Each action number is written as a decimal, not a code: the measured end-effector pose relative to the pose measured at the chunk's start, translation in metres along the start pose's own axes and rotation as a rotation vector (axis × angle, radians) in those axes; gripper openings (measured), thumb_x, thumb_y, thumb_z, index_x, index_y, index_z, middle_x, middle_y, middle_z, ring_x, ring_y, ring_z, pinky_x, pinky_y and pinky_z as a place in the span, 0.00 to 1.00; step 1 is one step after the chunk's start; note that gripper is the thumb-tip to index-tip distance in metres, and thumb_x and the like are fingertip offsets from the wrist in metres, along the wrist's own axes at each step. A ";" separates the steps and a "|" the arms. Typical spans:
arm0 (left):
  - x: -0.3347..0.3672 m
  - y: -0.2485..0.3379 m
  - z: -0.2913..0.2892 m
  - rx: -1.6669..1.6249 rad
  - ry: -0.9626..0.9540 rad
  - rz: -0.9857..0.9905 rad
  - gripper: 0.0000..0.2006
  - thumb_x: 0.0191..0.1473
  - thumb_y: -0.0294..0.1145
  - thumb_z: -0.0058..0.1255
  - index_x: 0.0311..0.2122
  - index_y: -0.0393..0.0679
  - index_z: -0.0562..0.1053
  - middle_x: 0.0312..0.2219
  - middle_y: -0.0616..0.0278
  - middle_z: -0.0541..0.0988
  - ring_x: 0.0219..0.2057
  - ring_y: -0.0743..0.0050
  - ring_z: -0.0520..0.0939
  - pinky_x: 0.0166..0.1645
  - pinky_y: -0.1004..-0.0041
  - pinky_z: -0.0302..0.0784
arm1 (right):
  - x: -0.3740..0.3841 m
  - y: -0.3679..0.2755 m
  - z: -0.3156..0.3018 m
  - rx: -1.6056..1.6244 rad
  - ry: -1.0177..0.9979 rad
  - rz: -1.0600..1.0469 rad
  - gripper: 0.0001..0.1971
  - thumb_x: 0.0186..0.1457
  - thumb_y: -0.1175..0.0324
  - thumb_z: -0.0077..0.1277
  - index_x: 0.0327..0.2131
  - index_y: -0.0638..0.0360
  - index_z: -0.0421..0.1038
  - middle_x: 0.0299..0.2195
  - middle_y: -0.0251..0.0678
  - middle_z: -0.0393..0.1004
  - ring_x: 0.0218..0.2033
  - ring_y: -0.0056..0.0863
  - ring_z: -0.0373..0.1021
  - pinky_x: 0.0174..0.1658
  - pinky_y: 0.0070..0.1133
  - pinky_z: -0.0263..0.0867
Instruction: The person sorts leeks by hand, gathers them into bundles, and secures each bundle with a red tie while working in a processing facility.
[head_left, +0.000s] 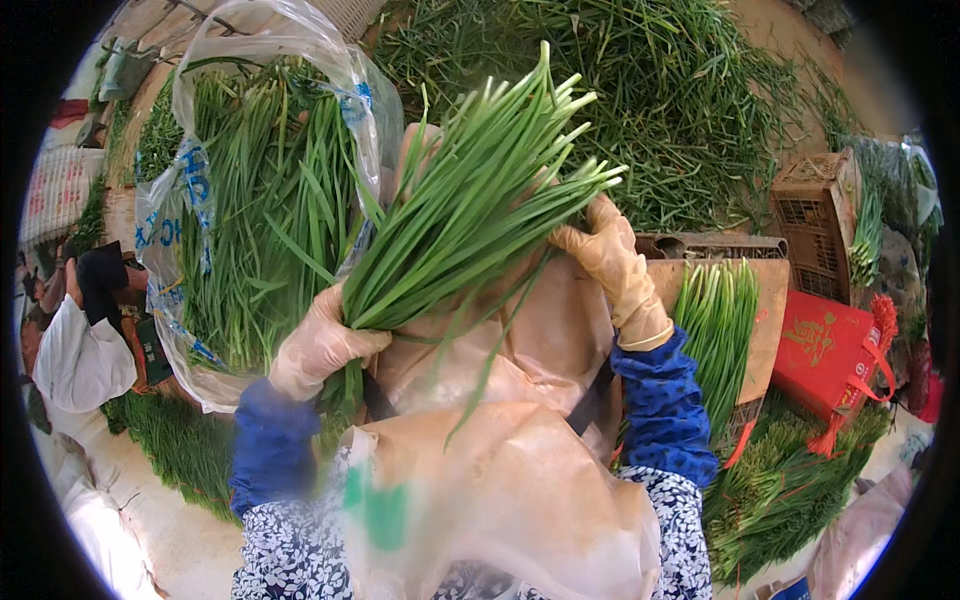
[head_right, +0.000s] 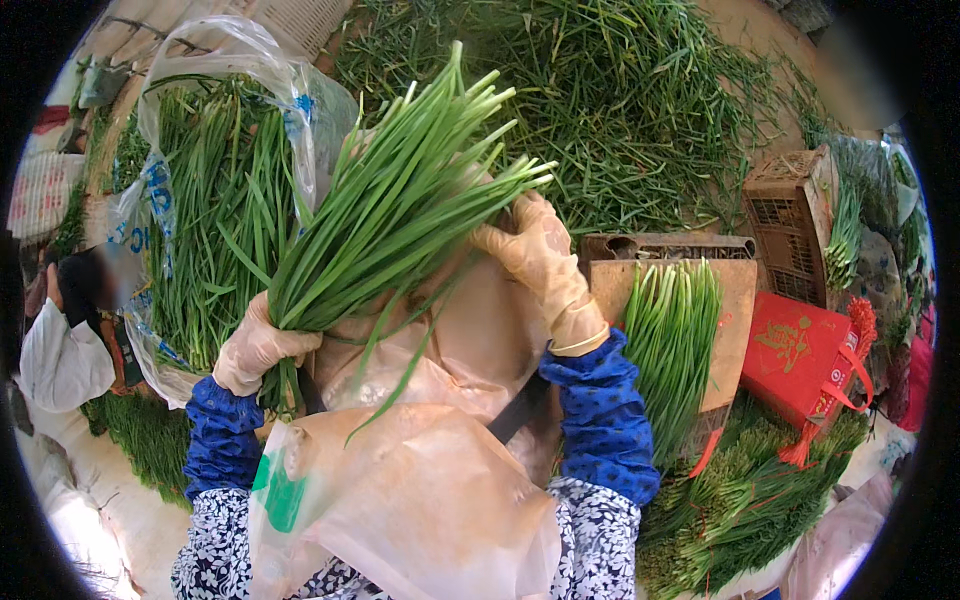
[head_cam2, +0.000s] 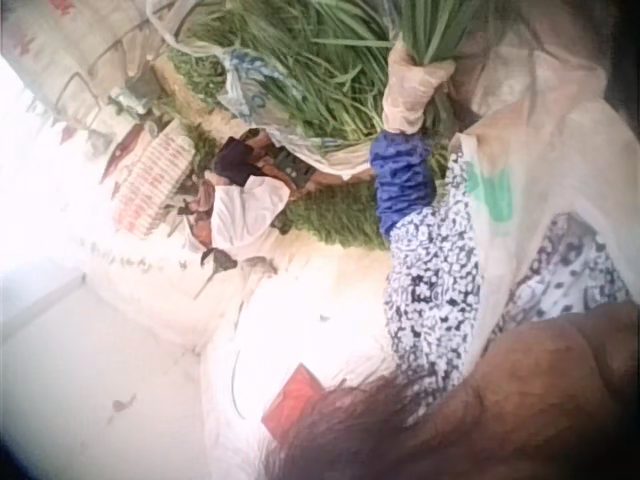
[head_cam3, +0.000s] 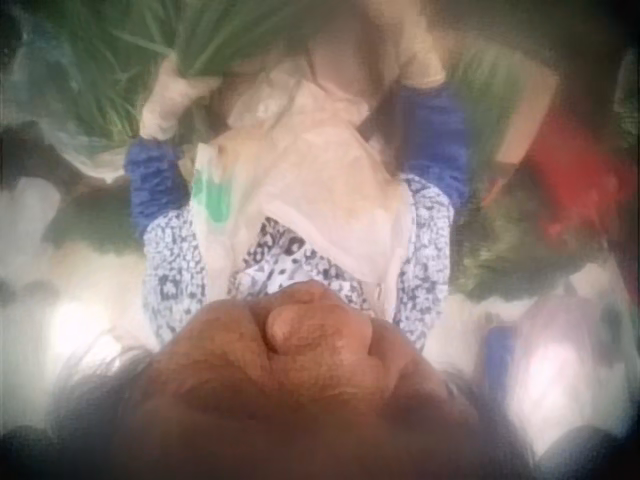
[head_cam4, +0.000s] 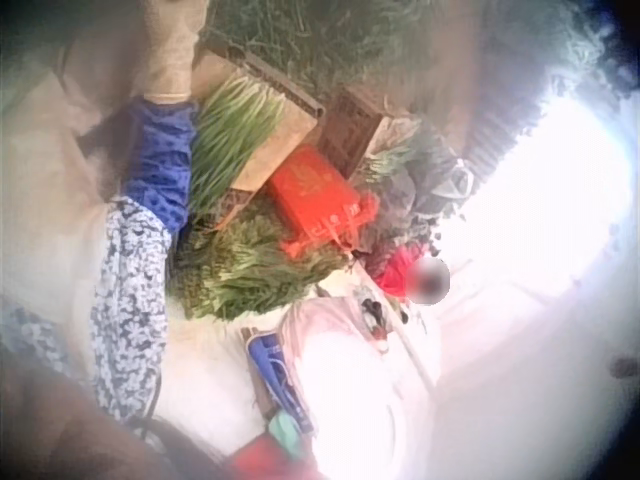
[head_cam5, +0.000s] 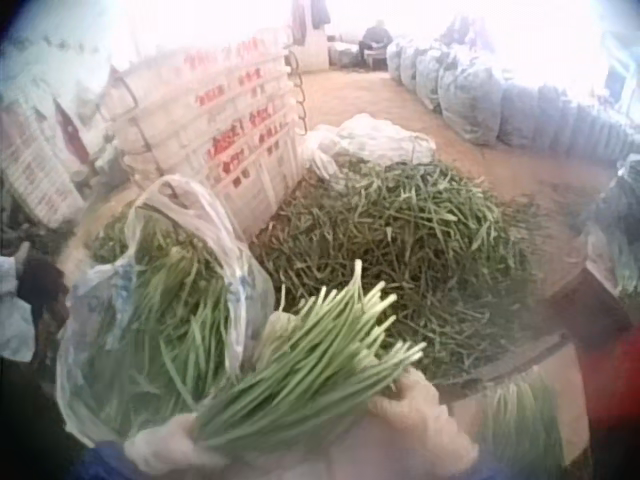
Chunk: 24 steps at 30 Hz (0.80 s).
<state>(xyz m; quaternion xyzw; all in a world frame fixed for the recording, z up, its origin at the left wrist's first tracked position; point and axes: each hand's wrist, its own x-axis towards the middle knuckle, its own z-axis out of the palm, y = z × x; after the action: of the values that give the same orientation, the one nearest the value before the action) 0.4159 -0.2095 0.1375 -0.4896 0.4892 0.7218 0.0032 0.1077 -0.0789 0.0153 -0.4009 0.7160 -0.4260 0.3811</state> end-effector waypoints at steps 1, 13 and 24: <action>0.000 0.001 -0.003 0.050 -0.028 -0.042 0.22 0.39 0.17 0.61 0.44 0.40 0.75 0.27 0.67 0.80 0.22 0.78 0.77 0.27 0.78 0.73 | 0.003 -0.005 0.011 0.286 0.103 -0.022 0.24 0.51 0.64 0.61 0.49 0.66 0.72 0.45 0.44 0.75 0.47 0.32 0.71 0.52 0.24 0.65; -0.009 0.001 -0.001 1.311 0.211 0.487 0.41 0.36 0.16 0.52 0.61 0.57 0.66 0.43 0.50 0.77 0.35 0.46 0.81 0.38 0.62 0.78 | 0.020 0.009 -0.055 0.423 -0.247 0.252 0.09 0.57 0.77 0.54 0.43 0.63 0.75 0.30 0.30 0.77 0.29 0.18 0.72 0.29 0.16 0.69; 0.001 -0.016 -0.002 1.518 0.368 0.752 0.39 0.46 0.19 0.44 0.64 0.69 0.62 0.19 0.61 0.64 0.15 0.66 0.73 0.21 0.67 0.74 | 0.080 -0.040 -0.132 -0.804 0.288 0.141 0.17 0.57 0.68 0.56 0.51 0.52 0.74 0.48 0.33 0.76 0.46 0.28 0.71 0.49 0.25 0.68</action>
<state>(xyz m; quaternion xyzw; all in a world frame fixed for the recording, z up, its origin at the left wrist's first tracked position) 0.4250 -0.2031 0.1252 -0.2699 0.9608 0.0624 0.0108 -0.0302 -0.1232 0.0809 -0.4041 0.8965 -0.1374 0.1191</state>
